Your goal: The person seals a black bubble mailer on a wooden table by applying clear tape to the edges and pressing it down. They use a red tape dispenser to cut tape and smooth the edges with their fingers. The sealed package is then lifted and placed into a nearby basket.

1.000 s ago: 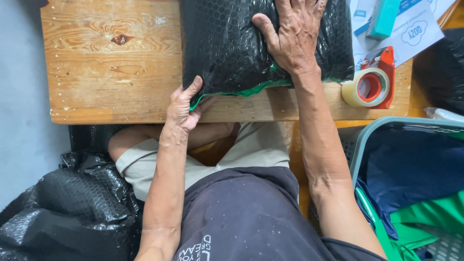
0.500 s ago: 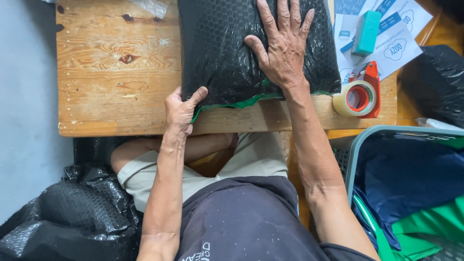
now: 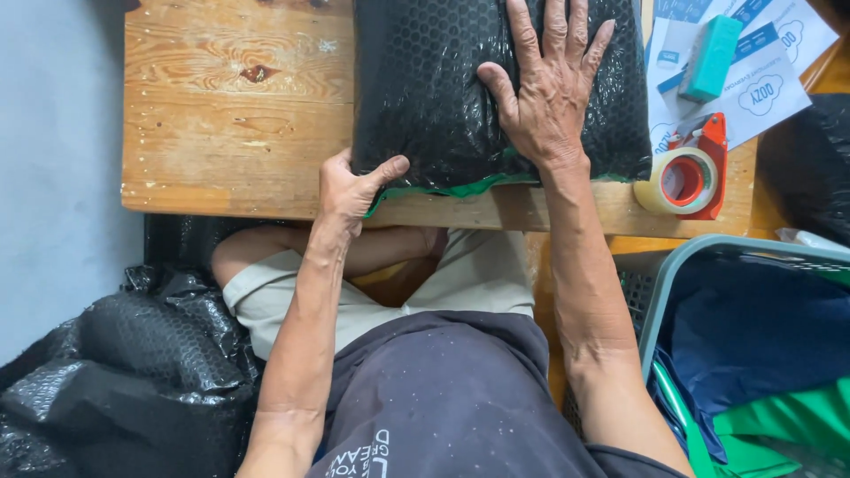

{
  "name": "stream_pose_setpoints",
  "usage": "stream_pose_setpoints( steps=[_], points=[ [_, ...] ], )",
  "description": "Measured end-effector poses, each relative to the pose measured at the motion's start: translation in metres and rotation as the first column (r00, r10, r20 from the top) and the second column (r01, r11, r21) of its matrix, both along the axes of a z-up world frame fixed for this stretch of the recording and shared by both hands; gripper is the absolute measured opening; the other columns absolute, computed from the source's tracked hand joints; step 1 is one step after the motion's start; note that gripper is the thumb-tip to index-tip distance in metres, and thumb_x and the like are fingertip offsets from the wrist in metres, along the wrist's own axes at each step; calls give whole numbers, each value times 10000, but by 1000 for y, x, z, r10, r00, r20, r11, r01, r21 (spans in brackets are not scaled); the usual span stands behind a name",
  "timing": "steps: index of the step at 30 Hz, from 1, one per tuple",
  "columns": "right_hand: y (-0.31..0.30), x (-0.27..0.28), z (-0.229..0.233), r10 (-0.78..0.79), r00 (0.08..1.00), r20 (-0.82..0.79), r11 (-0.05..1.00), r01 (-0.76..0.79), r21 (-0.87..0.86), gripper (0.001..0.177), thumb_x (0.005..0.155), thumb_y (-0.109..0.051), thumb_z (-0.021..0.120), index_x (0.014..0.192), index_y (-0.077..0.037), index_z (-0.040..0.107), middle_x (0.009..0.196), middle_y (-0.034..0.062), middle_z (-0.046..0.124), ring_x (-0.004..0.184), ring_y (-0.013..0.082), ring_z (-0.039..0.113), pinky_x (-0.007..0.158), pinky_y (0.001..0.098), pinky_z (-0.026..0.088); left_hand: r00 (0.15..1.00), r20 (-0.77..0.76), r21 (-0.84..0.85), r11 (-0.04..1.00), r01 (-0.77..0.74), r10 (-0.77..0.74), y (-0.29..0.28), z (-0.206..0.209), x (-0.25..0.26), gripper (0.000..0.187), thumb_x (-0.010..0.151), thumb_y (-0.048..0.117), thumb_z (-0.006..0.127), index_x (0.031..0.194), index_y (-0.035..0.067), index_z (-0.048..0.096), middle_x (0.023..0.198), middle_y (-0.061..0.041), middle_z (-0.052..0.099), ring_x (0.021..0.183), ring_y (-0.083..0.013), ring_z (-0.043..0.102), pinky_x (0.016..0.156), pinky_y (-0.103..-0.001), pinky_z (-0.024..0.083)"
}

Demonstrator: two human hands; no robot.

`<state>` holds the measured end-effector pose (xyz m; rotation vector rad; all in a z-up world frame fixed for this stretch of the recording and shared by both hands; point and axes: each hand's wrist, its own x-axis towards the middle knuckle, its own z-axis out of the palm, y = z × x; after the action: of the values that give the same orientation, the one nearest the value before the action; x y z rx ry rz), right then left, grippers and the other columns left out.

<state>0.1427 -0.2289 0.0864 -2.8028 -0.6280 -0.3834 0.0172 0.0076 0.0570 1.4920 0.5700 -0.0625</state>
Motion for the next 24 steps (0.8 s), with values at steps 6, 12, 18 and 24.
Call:
stream_pose_setpoints(
  steps=[6, 12, 18, 24],
  points=[
    [-2, 4, -1, -11, 1000, -2, 999, 11, 31, 671, 1147, -623, 448, 1674, -225, 330, 1697, 152, 144, 1570, 404, 62, 1239, 664, -39, 991, 116, -94, 993, 70, -59, 12, -18, -2, 535, 704, 305, 875, 1128, 20, 719, 1071, -71, 760, 968, -114, 674, 870, -258, 593],
    [1, 0, 0, 16, 1000, 21, 998, -17, 65, 633, 1156, -565, 548, 1640, -191, 387, 1666, 172, 232, 1538, 447, 145, 1203, 692, -10, 878, 384, 133, 959, 252, -284, 30, -40, -7, 495, 861, 176, 822, 1277, -4, 622, 1216, -90, 700, 1114, -130, 618, 1022, -274, 508],
    [-2, 4, -2, 11, 1000, 17, 997, -12, 73, 629, 1160, -578, 509, 1645, -207, 360, 1676, 160, 230, 1552, 435, 145, 1213, 670, -37, 864, 341, 6, 920, 391, -370, 28, -15, -7, 790, 790, 89, 827, 1442, -74, 411, 1428, -192, 560, 1326, -220, 528, 1193, -335, 415],
    [-3, 4, -2, 22, 999, 41, 993, -27, 113, 621, 1138, -546, 543, 1603, -151, 423, 1633, 201, 297, 1509, 473, 217, 1186, 693, 2, 914, 268, 92, 952, 292, -306, 18, -13, -10, 777, 734, 167, 841, 1409, -20, 505, 1352, -132, 629, 1264, -189, 564, 1122, -300, 431]
  ],
)
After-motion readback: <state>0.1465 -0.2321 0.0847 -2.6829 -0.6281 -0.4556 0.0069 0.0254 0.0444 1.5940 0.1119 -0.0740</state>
